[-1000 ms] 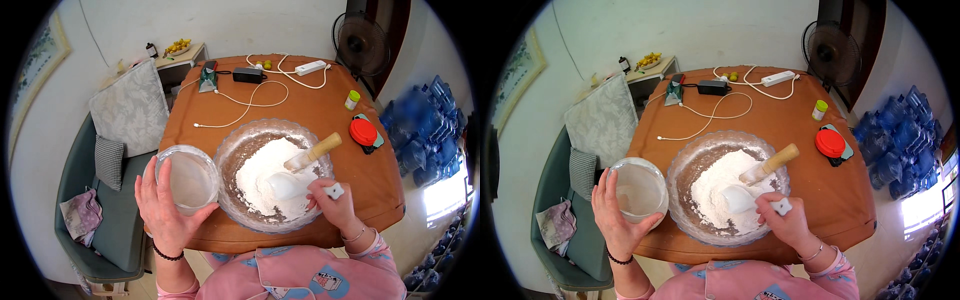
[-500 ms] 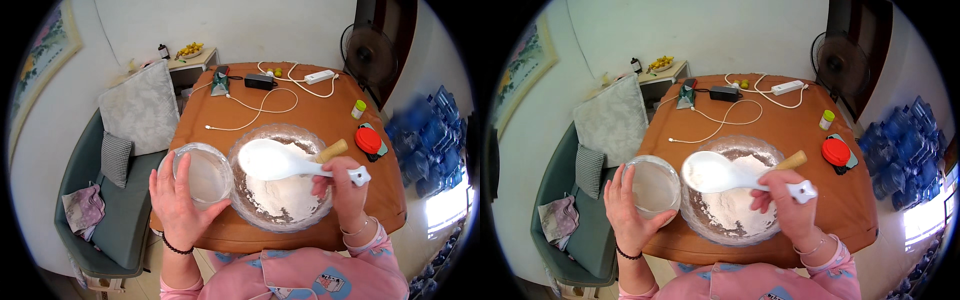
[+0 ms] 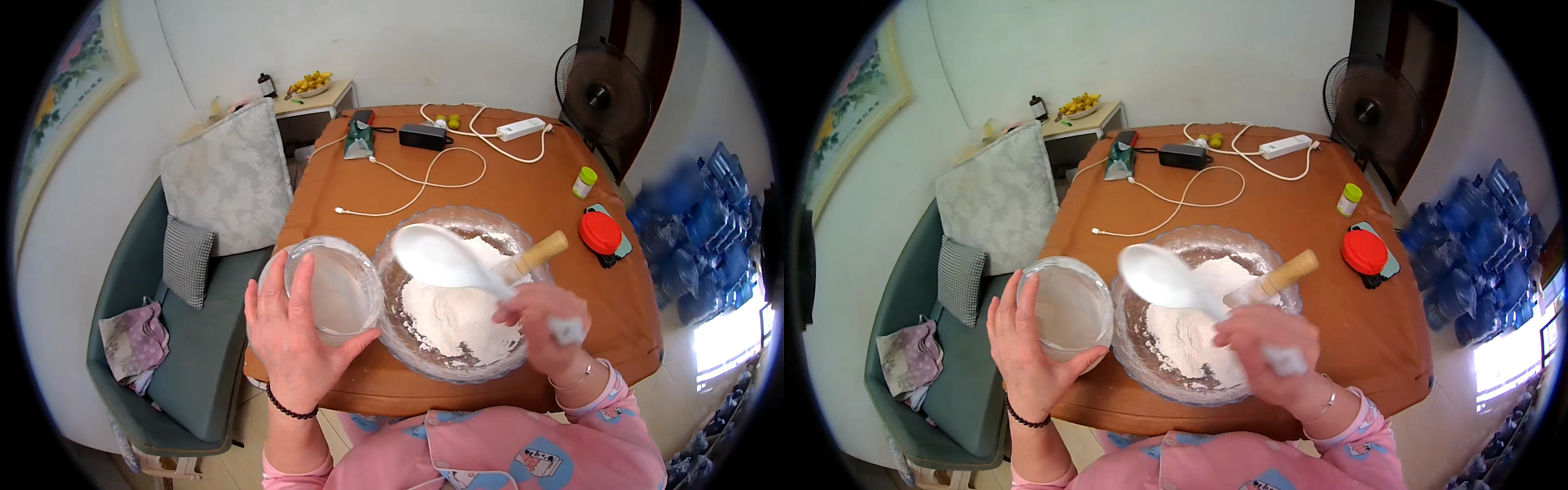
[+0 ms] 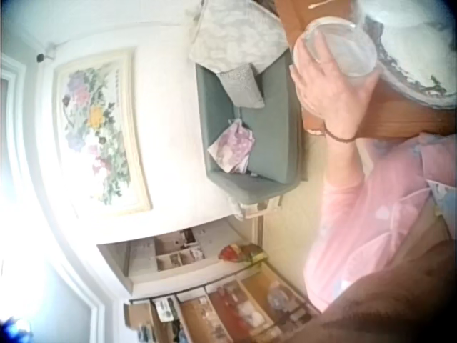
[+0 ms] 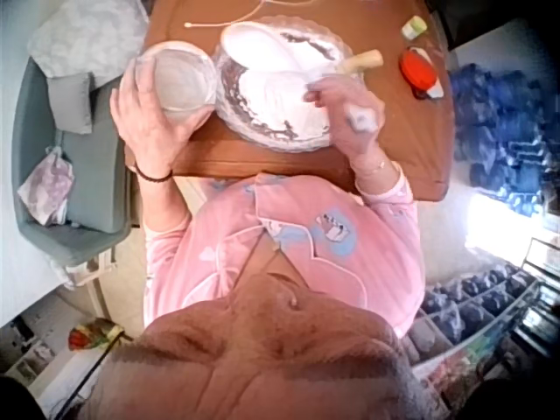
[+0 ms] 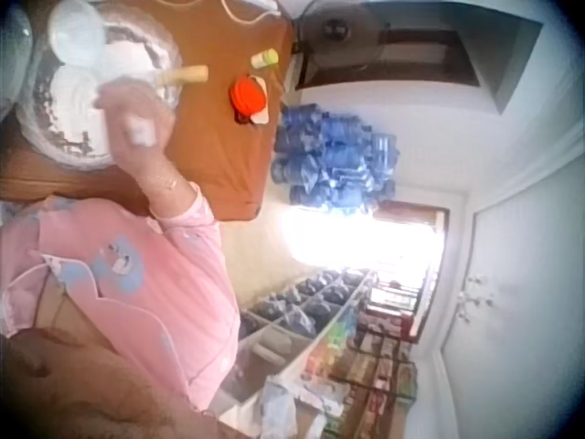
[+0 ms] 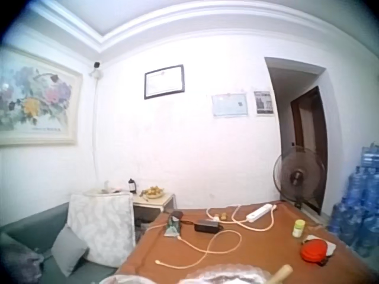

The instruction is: The person mixes a white powder in a glass bowl using a wooden pestle and a white plastic spoon. They stir the powder in circular motions and occasionally scoop it into a clear plastic jar held in their left hand.

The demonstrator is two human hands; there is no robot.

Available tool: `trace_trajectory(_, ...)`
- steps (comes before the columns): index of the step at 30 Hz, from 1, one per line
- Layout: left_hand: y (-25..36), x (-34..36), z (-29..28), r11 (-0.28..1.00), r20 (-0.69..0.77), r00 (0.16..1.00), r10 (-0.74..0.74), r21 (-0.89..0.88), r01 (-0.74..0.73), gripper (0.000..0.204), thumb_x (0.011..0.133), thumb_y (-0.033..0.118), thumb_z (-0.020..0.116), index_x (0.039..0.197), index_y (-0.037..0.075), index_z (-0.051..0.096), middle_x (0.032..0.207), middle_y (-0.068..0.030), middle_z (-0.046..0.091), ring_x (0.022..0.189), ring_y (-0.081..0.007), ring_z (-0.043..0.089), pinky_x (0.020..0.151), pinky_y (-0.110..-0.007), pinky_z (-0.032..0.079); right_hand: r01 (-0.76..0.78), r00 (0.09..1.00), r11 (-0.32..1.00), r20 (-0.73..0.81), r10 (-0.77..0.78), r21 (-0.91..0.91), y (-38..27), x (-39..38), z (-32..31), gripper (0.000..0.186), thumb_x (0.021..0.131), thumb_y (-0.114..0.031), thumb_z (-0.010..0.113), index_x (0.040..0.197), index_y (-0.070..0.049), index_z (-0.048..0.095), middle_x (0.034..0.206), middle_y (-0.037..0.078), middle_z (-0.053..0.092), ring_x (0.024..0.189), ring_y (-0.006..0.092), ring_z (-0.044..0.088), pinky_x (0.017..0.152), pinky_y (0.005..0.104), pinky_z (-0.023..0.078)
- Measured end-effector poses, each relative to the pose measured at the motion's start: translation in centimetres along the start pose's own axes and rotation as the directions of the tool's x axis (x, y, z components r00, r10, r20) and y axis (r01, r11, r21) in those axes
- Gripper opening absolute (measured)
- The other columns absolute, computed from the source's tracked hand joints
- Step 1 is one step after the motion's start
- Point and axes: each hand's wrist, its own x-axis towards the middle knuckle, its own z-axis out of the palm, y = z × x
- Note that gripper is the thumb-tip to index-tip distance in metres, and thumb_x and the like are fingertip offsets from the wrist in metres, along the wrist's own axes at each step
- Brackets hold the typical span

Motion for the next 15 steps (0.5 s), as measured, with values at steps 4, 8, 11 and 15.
trace_trajectory(4, 0.0, -0.2, 0.1, 0.999, 0.004, 1.0, 0.011, 0.033, -0.011, 0.108, 0.055, 0.057, 0.083, 0.14, 0.005, 0.041, 0.137, -0.0207, 0.048, 0.122, -0.0378, 0.049, 0.104, -0.055, 0.034, -0.524, 0.784, 0.769, -0.147, 0.603, 0.366, 0.7, -1.5, -3.1, 0.024, 0.098, -0.01, 0.048, 0.101, 0.006, 0.064, 0.085, 0.013, 0.069, 0.075, 0.0179, 0.069, 0.059, 0.0261, 0.053)
trace_trajectory(8, 0.1, -0.1, 0.2, 0.999, 0.005, 1.0, 0.018, 0.041, -0.018, 0.107, 0.056, 0.058, 0.083, 0.14, 0.005, 0.041, 0.138, -0.0199, 0.048, 0.123, -0.0372, 0.049, 0.104, -0.055, 0.033, -0.598, 0.794, 0.798, -0.084, 0.602, 0.068, 1.1, -3.8, -3.7, 0.02, 0.096, -0.007, 0.05, 0.102, 0.005, 0.065, 0.084, 0.014, 0.069, 0.074, 0.0195, 0.069, 0.062, 0.0271, 0.054)
trace_trajectory(11, 0.2, 0.1, 0.1, 0.999, 0.008, 1.0, 0.019, 0.034, -0.019, 0.105, 0.057, 0.056, 0.083, 0.139, 0.005, 0.042, 0.134, -0.0208, 0.05, 0.125, -0.037, 0.048, 0.102, -0.057, 0.034, -0.251, 0.959, 0.933, 0.066, 0.276, -0.258, 1.7, -3.8, -3.6, 0.015, 0.09, -0.002, 0.056, 0.101, 0.003, 0.065, 0.082, 0.014, 0.068, 0.073, 0.0218, 0.069, 0.063, 0.03, 0.054)
trace_trajectory(15, 0.3, 0.2, 0.0, 0.998, 0.001, 1.0, 0.031, 0.051, -0.031, 0.103, 0.059, 0.057, 0.082, 0.138, 0.005, 0.042, 0.131, -0.0213, 0.051, 0.125, -0.0371, 0.048, 0.101, -0.058, 0.034, -0.162, 0.969, 0.934, 0.128, 0.211, -0.317, 2.4, -4.1, -2.1, 0.016, 0.085, 0.0, 0.06, 0.099, 0.0, 0.067, 0.08, 0.013, 0.067, 0.072, 0.0247, 0.068, 0.064, 0.0317, 0.054)
